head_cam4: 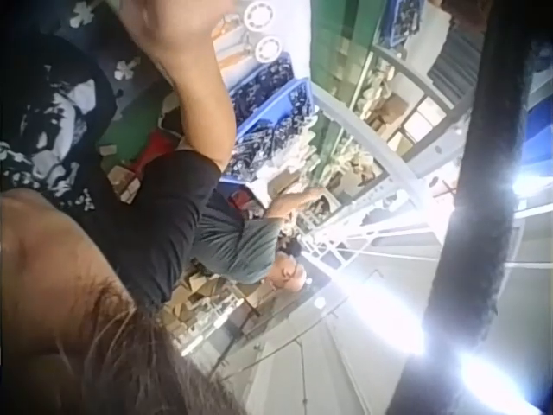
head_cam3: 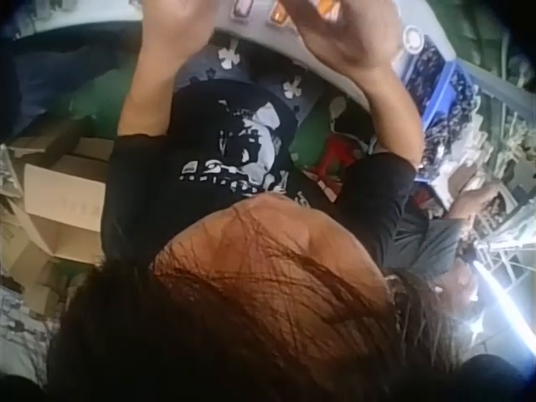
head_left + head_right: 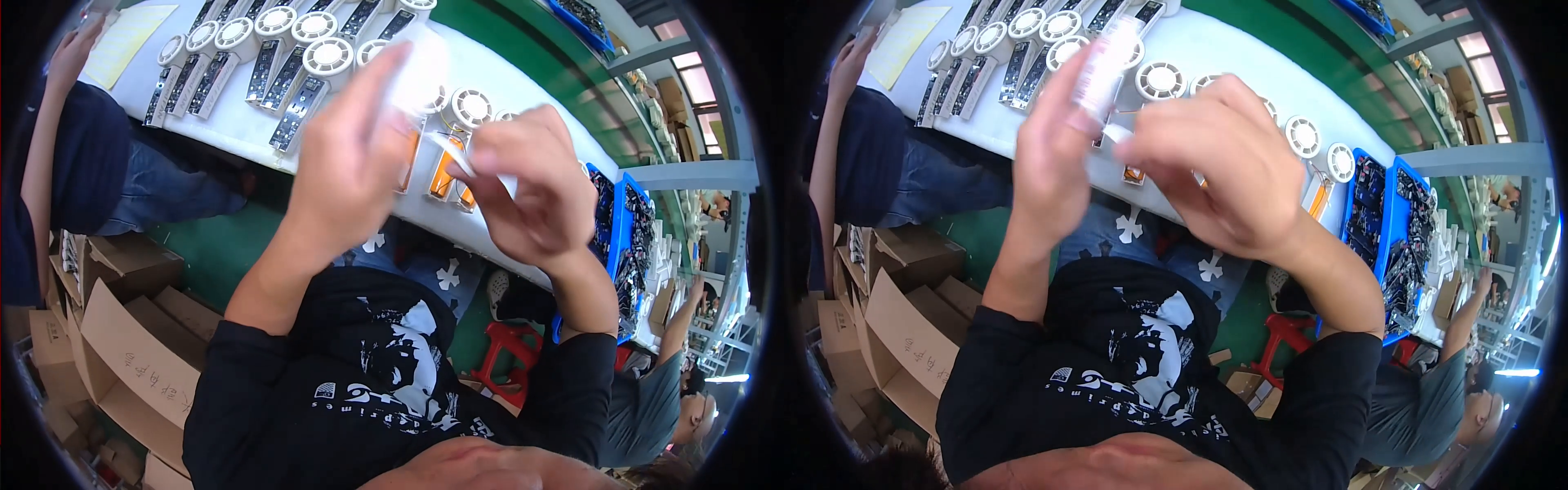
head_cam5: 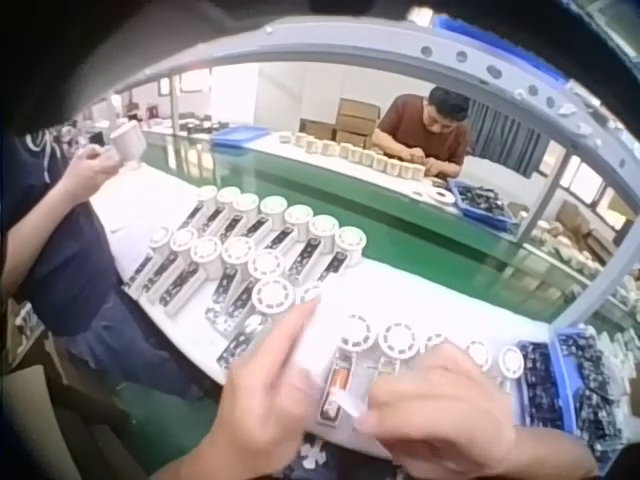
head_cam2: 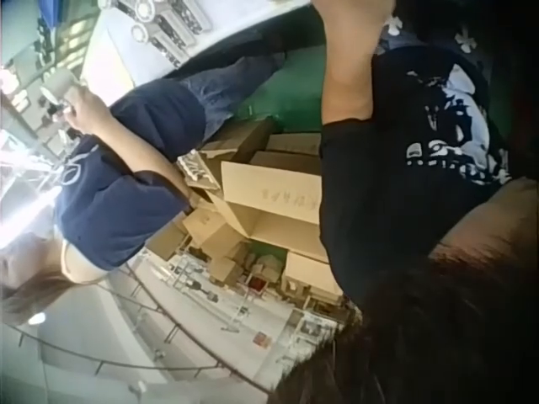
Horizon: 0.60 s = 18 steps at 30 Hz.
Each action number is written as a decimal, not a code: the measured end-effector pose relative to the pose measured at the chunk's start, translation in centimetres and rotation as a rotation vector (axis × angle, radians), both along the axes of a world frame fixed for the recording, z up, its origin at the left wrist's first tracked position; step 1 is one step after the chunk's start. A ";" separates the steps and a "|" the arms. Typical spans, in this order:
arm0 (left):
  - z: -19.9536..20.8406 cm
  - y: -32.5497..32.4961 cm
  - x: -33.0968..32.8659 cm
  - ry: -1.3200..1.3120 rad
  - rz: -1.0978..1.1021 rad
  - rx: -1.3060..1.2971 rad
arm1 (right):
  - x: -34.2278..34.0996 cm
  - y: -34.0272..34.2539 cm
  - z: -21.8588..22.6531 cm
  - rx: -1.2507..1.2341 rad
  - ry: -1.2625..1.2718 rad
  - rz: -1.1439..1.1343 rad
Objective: Assembling electronic components by attaching labels and parts to a frame on a factory assembly line.
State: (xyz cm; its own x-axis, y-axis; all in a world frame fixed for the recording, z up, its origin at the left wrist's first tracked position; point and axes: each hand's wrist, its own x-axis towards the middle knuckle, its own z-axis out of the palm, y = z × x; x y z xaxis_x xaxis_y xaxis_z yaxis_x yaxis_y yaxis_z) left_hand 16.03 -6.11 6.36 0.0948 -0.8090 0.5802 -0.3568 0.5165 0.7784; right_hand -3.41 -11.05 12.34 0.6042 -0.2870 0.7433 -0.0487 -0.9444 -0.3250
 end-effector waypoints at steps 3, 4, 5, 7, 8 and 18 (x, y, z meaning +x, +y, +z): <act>0.0 -0.7 1.9 0.387 0.109 0.050 | -2.0 0.6 0.9 0.047 0.109 -0.004; 0.0 -0.8 1.8 0.384 0.109 0.051 | -2.0 0.2 0.6 0.049 0.106 -0.005; 0.2 -0.2 1.4 0.360 0.100 0.068 | -1.9 0.1 0.2 0.209 0.218 -0.059; 0.3 0.4 0.8 0.317 0.077 0.095 | -1.7 -0.4 -0.4 0.522 0.443 -0.170; 0.3 0.4 0.5 0.321 0.071 0.095 | -1.7 -0.6 -0.7 0.523 0.445 -0.177; -0.5 0.3 0.2 0.280 0.039 0.087 | -1.4 -0.9 -3.7 0.711 0.772 -0.314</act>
